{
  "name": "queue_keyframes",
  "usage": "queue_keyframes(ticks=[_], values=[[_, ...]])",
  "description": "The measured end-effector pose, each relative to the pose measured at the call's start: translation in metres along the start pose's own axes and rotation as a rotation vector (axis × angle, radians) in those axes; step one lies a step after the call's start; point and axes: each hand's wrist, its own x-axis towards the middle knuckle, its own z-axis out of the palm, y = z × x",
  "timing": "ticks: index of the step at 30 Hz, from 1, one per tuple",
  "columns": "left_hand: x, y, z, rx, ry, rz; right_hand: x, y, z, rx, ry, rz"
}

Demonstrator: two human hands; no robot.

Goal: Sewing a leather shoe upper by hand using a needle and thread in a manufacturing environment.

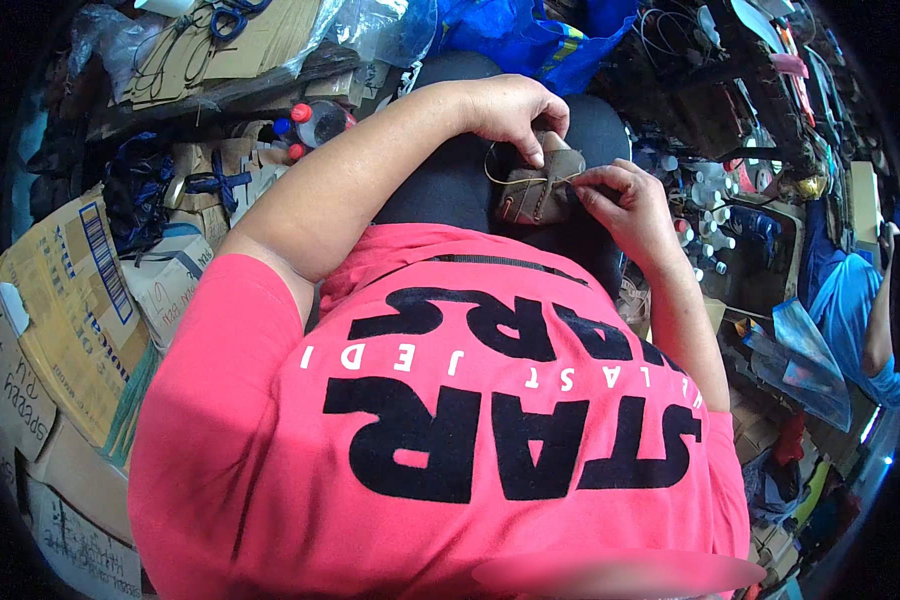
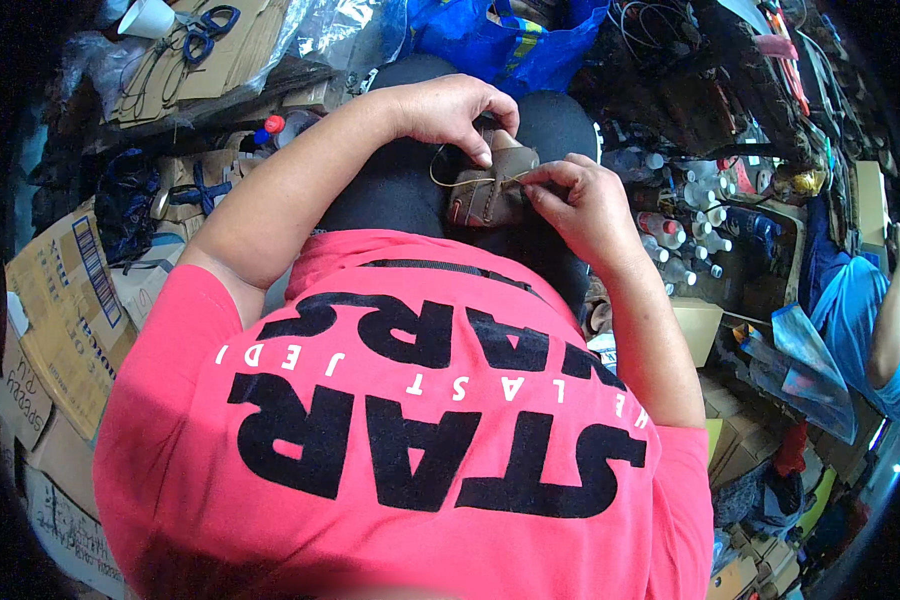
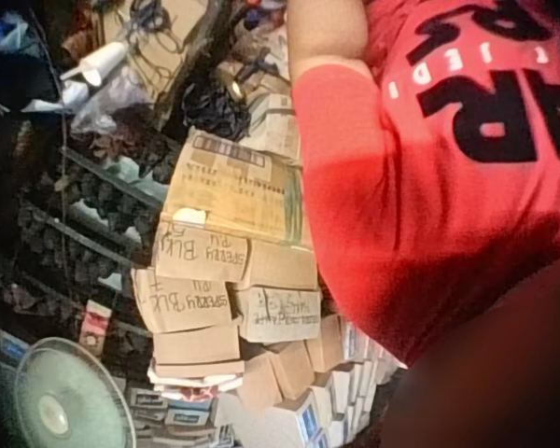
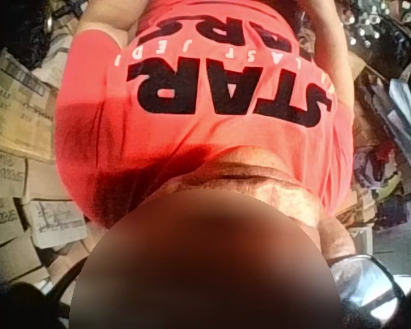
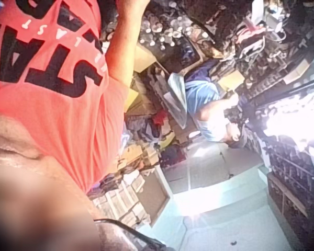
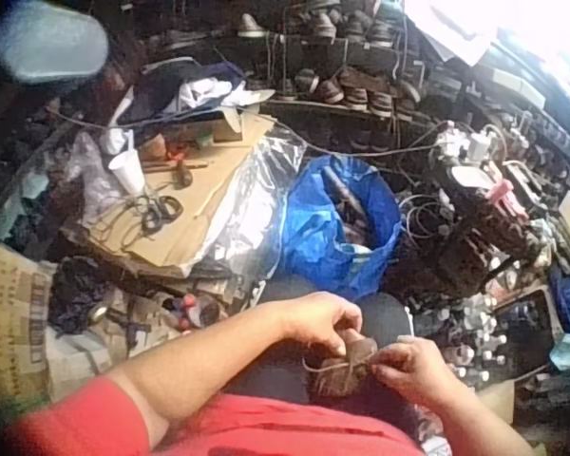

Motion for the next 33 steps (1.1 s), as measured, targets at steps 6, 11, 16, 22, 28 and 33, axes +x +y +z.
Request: queue_keyframes(ticks=[6, 11, 16, 22, 28, 33], values=[[0.000, 0.000, -0.001, 0.038, 0.010, 0.012, 0.007, -0.009, 0.002, -0.140, 0.002, -0.130], [0.000, -0.001, 0.000, 0.027, 0.010, -0.004, 0.011, 0.004, 0.003, -0.023, -0.073, -0.018], [0.003, -0.006, 0.005, 0.067, 0.079, 0.062, 0.020, 0.036, 0.011, 0.189, -0.068, -0.144], [0.004, -0.006, 0.008, 0.101, 0.137, 0.088, 0.021, 0.024, 0.029, 0.021, 0.060, -0.151], [-0.030, 0.005, 0.020, 0.194, 0.480, 0.102, 0.001, 0.015, 0.032, -0.110, 0.199, -0.309], [-0.066, 0.014, 0.035, 0.308, 0.663, 0.059, -0.008, 0.022, 0.028, -0.121, 0.156, -0.285]])
